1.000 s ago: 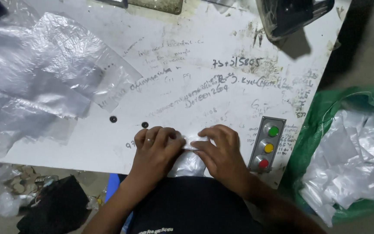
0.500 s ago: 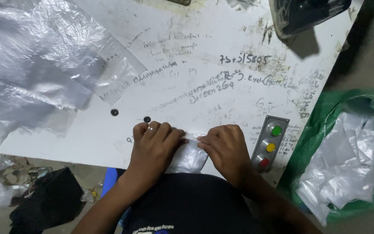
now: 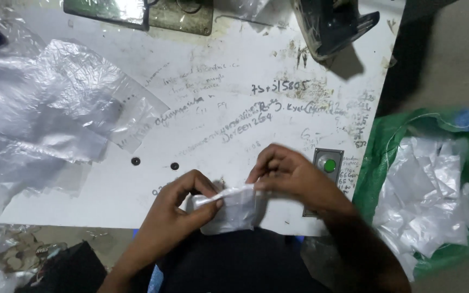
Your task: Folding small plastic bags and placing them into a larger collection bag at a workstation.
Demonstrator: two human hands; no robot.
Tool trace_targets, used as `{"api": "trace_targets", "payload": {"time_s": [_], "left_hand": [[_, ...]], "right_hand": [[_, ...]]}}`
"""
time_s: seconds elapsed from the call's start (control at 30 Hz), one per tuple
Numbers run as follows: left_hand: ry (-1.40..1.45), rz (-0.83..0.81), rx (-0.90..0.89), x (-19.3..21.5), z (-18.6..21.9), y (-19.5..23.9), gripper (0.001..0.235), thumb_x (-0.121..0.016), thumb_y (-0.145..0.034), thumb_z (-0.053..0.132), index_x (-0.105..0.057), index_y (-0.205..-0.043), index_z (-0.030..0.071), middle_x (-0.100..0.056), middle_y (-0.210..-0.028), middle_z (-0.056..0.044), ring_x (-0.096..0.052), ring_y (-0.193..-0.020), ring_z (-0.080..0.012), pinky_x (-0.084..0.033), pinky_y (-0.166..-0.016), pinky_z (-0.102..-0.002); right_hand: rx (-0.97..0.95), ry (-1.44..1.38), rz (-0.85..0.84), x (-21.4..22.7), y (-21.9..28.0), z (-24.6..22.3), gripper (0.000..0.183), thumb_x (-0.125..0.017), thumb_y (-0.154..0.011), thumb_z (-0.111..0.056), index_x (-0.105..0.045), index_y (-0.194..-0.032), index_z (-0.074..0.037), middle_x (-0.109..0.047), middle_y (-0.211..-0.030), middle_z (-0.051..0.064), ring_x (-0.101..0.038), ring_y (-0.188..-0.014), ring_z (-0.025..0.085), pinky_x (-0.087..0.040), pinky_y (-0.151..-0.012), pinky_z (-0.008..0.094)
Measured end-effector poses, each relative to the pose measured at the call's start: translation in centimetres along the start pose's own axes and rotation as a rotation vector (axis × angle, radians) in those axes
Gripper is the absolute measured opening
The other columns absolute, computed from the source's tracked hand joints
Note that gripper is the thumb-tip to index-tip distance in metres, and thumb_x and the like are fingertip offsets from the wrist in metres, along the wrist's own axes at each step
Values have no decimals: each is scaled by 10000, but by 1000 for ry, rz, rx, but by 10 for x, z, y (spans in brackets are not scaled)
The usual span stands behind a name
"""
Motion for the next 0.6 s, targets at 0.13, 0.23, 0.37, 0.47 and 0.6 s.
{"api": "trace_targets", "payload": {"time_s": [0.13, 0.23, 0.37, 0.47, 0.6], "left_hand": [[-124, 409, -444, 0, 14, 9, 199, -690, -733, -17, -545, -819, 89, -671, -903, -87, -658, -856, -186, -496, -779, -301], [-424, 574, -829, -3, 23, 13, 276, -749, -716, -97, -548, -819, 60, -706, -945, -109, -685, -922, -258, -513, -866, -352], [-615, 463, -890, -18, 10, 2, 286, -828, -825, 57, -543, -836, 73, -702, -1014, -78, -691, -979, -260, -418, -897, -428], [-587, 440, -878, -23, 1, -1, 267, -813, -832, 70, -545, -833, 71, -697, -1022, -75, -685, -974, -256, -435, -874, -419], [-567, 478, -895, -26, 1, -2, 270, -795, -833, 47, -529, -823, 83, -692, -1008, -73, -675, -930, -230, -432, -842, -401]], "right_hand": [[475, -5, 461, 49, -3, -61, 89, -674, -964, -49, -606, -1001, -93, -730, -972, 82, -597, -659, 119, -497, -507, 204], [988, 130, 922, 118, -17, -100, 142, -677, -1083, -67, -555, -1149, -96, -637, -1050, 54, -633, -829, 126, -558, -661, 199], [1013, 598, 780, 170, -54, -123, 178, -678, -1171, -230, -623, -1065, -98, -502, -1102, 59, -528, -1000, 167, -496, -862, 323], [979, 572, 738, 153, -27, -124, 264, -684, -1174, -132, -554, -944, -126, -459, -1040, 14, -481, -944, 134, -479, -836, 300], [982, 541, 742, 141, -7, -92, 275, -592, -1177, 0, -471, -949, -93, -489, -1061, 56, -502, -923, 157, -527, -827, 273]]}}
Point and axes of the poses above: each hand's wrist, its own y-axis away from the middle knuckle, its own x-axis out of the back of the hand, z = x × y, the point moved 4 cm from there along -y, towards the middle knuckle
